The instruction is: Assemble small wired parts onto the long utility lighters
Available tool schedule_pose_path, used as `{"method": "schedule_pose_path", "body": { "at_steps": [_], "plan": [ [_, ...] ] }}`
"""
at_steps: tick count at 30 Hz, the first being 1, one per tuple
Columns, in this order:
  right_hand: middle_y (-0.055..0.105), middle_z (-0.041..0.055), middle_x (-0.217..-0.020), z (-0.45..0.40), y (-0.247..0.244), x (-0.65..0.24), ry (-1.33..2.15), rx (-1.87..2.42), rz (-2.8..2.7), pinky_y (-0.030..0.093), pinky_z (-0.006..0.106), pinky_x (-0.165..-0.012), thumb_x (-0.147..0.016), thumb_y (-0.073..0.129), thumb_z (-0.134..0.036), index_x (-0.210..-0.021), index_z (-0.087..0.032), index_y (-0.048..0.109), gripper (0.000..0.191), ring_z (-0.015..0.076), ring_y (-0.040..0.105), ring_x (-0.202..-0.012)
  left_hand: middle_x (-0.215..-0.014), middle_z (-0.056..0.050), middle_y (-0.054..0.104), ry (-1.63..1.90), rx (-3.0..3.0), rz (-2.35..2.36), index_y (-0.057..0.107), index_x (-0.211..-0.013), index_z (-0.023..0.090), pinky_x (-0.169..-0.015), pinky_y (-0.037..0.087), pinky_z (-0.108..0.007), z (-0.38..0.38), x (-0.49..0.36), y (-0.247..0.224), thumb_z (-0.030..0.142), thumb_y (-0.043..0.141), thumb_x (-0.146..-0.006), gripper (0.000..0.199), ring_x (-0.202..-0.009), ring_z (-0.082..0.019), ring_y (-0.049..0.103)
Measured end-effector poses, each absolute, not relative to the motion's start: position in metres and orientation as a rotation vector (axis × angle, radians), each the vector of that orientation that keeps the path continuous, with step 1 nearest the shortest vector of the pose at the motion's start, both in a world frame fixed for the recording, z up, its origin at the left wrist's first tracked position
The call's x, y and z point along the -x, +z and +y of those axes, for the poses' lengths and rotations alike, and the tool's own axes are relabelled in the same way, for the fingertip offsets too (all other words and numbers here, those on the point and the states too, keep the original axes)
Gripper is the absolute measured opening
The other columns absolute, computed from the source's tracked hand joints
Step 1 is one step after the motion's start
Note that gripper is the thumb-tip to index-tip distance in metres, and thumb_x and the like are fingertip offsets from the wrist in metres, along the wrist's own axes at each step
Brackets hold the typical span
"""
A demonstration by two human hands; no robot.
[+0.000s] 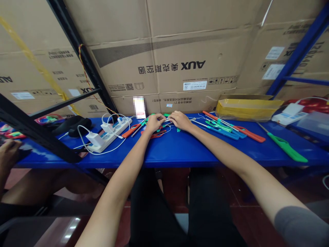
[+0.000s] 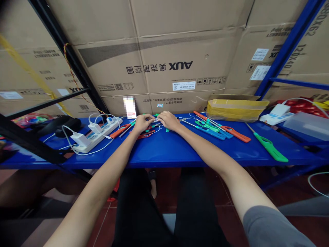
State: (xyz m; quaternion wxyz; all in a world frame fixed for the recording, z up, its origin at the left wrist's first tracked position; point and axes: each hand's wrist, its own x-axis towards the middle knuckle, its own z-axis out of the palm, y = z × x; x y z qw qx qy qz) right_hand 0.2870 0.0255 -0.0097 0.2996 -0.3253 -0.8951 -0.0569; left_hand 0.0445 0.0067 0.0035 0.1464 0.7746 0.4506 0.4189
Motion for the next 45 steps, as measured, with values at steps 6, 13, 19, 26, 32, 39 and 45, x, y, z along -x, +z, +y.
{"method": "schedule_pose_path", "body": {
  "at_steps": [6,13,19,26,32,39,45],
  "plan": [
    [0.083,0.0148,-0.120,0.030,-0.007,-0.290,-0.147,0.908,-2.386,0.051,0.050,-0.107,-0.116,0.061,-0.024,-0.122,-0.023,0.084,0.023,0.0342,0.065,-0.115,-0.099,-0.007,0.090,1.182,-2.260,1.294,0.085,-0.094,0.023,-0.090,0.066,-0.037,0.010,-0.044,0.003,0.028,0.084,-0.091,0.006,-0.089,-0.025,0.081],
    [0.083,0.0137,-0.123,0.034,-0.009,-0.299,-0.122,0.956,-2.360,0.051,0.051,-0.108,-0.116,0.057,-0.022,-0.121,-0.024,0.082,0.025,0.0341,0.064,-0.117,-0.098,-0.006,0.088,1.164,-2.242,1.303,0.084,-0.093,0.023,-0.089,0.064,-0.036,0.010,-0.042,0.003,0.021,0.085,-0.091,0.003,-0.089,-0.025,0.080],
    [0.081,0.0152,-0.122,0.040,-0.013,-0.301,-0.148,1.025,-2.272,0.050,0.051,-0.106,-0.115,0.058,-0.024,-0.117,-0.024,0.079,0.022,0.0357,0.064,-0.118,-0.096,-0.007,0.089,1.151,-2.247,1.361,0.085,-0.092,0.023,-0.087,0.064,-0.037,0.013,-0.038,0.002,0.021,0.083,-0.089,0.004,-0.088,-0.026,0.080],
    [0.081,0.0170,-0.120,0.048,-0.012,-0.311,-0.146,1.068,-2.045,0.051,0.057,-0.105,-0.115,0.053,-0.027,-0.114,-0.025,0.077,0.024,0.0393,0.065,-0.117,-0.091,-0.006,0.087,1.156,-2.218,1.385,0.083,-0.086,0.024,-0.085,0.063,-0.036,0.015,-0.037,0.003,0.019,0.083,-0.089,0.006,-0.084,-0.027,0.080],
    [0.081,0.0187,-0.123,0.050,-0.010,-0.315,-0.141,1.107,-1.951,0.052,0.058,-0.106,-0.115,0.053,-0.027,-0.117,-0.023,0.077,0.024,0.0403,0.067,-0.119,-0.089,-0.006,0.087,1.166,-2.248,1.422,0.081,-0.087,0.024,-0.087,0.061,-0.036,0.013,-0.036,0.002,0.027,0.079,-0.097,0.010,-0.087,-0.028,0.081],
    [0.083,0.0161,-0.122,0.050,-0.016,-0.312,-0.125,1.150,-2.087,0.053,0.053,-0.105,-0.115,0.059,-0.024,-0.116,-0.024,0.076,0.017,0.0381,0.067,-0.117,-0.078,-0.001,0.081,1.232,-2.099,1.383,0.069,-0.103,0.027,-0.078,0.056,-0.032,0.007,-0.037,0.004,0.037,0.063,-0.114,0.017,-0.070,-0.023,0.074],
    [0.084,0.0163,-0.130,0.041,-0.010,-0.307,-0.144,1.208,-2.156,0.053,0.052,-0.109,-0.114,0.058,-0.020,-0.121,-0.023,0.078,0.021,0.0377,0.068,-0.123,-0.077,-0.002,0.073,1.252,-2.158,1.522,0.067,-0.109,0.026,-0.083,0.051,-0.034,0.005,-0.037,0.005,0.033,0.054,-0.118,0.018,-0.080,-0.027,0.074]
  ]
}}
